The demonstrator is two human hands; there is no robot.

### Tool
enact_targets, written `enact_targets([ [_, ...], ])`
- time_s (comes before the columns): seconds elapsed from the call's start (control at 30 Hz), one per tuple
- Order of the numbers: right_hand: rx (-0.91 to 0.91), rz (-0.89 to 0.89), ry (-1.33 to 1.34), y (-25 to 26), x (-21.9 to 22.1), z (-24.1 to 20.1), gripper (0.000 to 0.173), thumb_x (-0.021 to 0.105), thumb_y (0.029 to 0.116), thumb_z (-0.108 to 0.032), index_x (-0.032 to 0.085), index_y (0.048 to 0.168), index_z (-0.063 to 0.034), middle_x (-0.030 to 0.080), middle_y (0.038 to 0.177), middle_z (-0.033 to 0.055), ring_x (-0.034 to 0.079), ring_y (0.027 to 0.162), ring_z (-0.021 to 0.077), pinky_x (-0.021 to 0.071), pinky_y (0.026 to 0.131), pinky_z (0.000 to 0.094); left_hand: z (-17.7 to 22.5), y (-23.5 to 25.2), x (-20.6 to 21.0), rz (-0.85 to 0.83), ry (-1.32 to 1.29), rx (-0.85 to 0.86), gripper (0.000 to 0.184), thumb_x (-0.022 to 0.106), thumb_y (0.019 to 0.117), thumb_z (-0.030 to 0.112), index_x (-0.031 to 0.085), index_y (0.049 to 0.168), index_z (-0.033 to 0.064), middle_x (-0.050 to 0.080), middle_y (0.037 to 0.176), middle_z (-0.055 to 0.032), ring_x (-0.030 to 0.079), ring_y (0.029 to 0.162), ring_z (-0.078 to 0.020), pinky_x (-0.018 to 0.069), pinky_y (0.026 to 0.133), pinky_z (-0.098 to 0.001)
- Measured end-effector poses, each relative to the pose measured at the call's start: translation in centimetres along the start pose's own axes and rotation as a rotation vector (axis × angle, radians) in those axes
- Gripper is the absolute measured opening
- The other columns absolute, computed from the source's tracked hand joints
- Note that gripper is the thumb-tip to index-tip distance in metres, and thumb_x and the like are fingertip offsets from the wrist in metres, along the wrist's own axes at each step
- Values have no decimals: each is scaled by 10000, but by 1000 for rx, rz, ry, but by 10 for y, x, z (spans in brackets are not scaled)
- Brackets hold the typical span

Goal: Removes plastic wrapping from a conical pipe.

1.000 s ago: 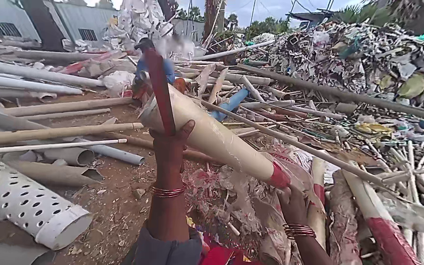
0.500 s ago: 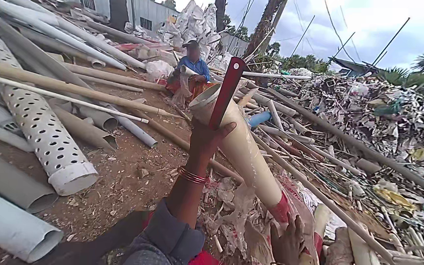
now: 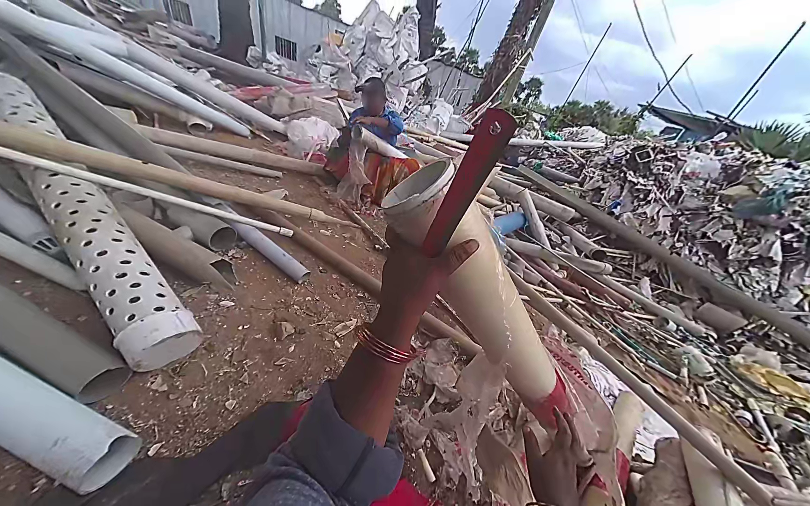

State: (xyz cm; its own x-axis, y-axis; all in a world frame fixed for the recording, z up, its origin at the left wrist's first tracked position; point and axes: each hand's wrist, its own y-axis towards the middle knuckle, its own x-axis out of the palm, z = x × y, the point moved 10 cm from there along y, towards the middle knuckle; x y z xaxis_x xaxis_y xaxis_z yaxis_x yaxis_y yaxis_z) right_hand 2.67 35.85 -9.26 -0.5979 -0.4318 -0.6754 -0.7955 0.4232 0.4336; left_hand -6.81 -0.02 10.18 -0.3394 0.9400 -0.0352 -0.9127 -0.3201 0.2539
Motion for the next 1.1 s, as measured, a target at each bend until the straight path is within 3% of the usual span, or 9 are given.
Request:
enact_targets([
  [0.2, -35, 8, 161, 2, -1, -13, 659, 599, 942, -145, 381, 1491, 147, 324, 1563, 394, 358, 1422, 578, 320, 1132, 674, 20, -15, 4, -128, -31, 130, 1075, 918, 749, 393, 263, 1517, 25, 638, 1125, -155, 668, 892, -185, 578, 786, -370],
  [0.3, -68, 38, 238, 7, -6, -21, 716, 500, 971, -305, 355, 1495, 161, 370, 1528, 404, 415, 1397, 539, 389, 1107, 609, 33, -24, 7, -210, 59, 242, 1056, 893, 770, 355, 261, 1533, -9, 650, 1179, -191, 667, 1040, -248, 555, 897, -449],
  [0.43, -76, 92, 305, 13, -19, -28, 613, 432, 1007, -262, 434, 1425, 187, 397, 1484, 427, 455, 1368, 507, 432, 1097, 528, 45, -38, 6, -172, 134, 333, 939, 860, 792, 419, 386, 1462, -37, 676, 1027, -155, 663, 876, -226, 554, 782, -432],
  [0.57, -21, 101, 314, 15, -23, -27, 422, 388, 1068, -165, 585, 1197, 186, 610, 1203, 357, 593, 1160, 361, 445, 1043, 463, 48, -41, 2, -120, 128, 395, 933, 854, 768, 483, 450, 1422, -46, 684, 921, -126, 656, 811, -215, 550, 724, -424],
  [0.63, 54, 22, 328, 13, -11, -22, 425, 352, 1084, -150, 613, 1184, 170, 658, 1168, 314, 637, 1122, 306, 477, 1017, 443, 48, -40, 0, -93, 102, 416, 903, 861, 742, 498, 500, 1373, -37, 676, 887, -106, 647, 794, -201, 541, 707, -415],
  [0.7, 129, -64, 376, 11, 5, -17, 403, 364, 1068, -93, 575, 1286, 172, 599, 1301, 346, 600, 1210, 358, 460, 1041, 480, 48, -41, -2, -54, 70, 457, 870, 863, 714, 511, 545, 1310, -37, 673, 851, -91, 641, 763, -178, 534, 679, -393],
  [0.83, 277, -152, 444, 10, 32, -14, 469, 412, 1074, -82, 405, 1486, 142, 375, 1570, 332, 387, 1473, 382, 298, 1215, 464, 48, -43, -2, -17, 28, 507, 905, 835, 680, 578, 564, 1296, -27, 677, 828, -70, 652, 750, -155, 540, 666, -373],
  [1.0, 343, -228, 517, 20, 55, -24, 510, 522, 1035, -82, 397, 1476, 142, 396, 1537, 342, 404, 1435, 373, 302, 1193, 461, 48, -46, 0, 39, -69, 591, 972, 817, 654, 615, 535, 1311, -43, 694, 885, -66, 661, 766, -118, 553, 663, -326],
  [1.1, 246, -222, 639, 35, 74, -24, 512, 658, 930, -13, 482, 1387, 136, 564, 1369, 252, 550, 1252, 201, 436, 1072, 308, 45, -47, 2, 39, -123, 599, 1030, 827, 639, 623, 485, 1334, -57, 665, 832, 5, 620, 708, -2, 536, 636, -221],
])
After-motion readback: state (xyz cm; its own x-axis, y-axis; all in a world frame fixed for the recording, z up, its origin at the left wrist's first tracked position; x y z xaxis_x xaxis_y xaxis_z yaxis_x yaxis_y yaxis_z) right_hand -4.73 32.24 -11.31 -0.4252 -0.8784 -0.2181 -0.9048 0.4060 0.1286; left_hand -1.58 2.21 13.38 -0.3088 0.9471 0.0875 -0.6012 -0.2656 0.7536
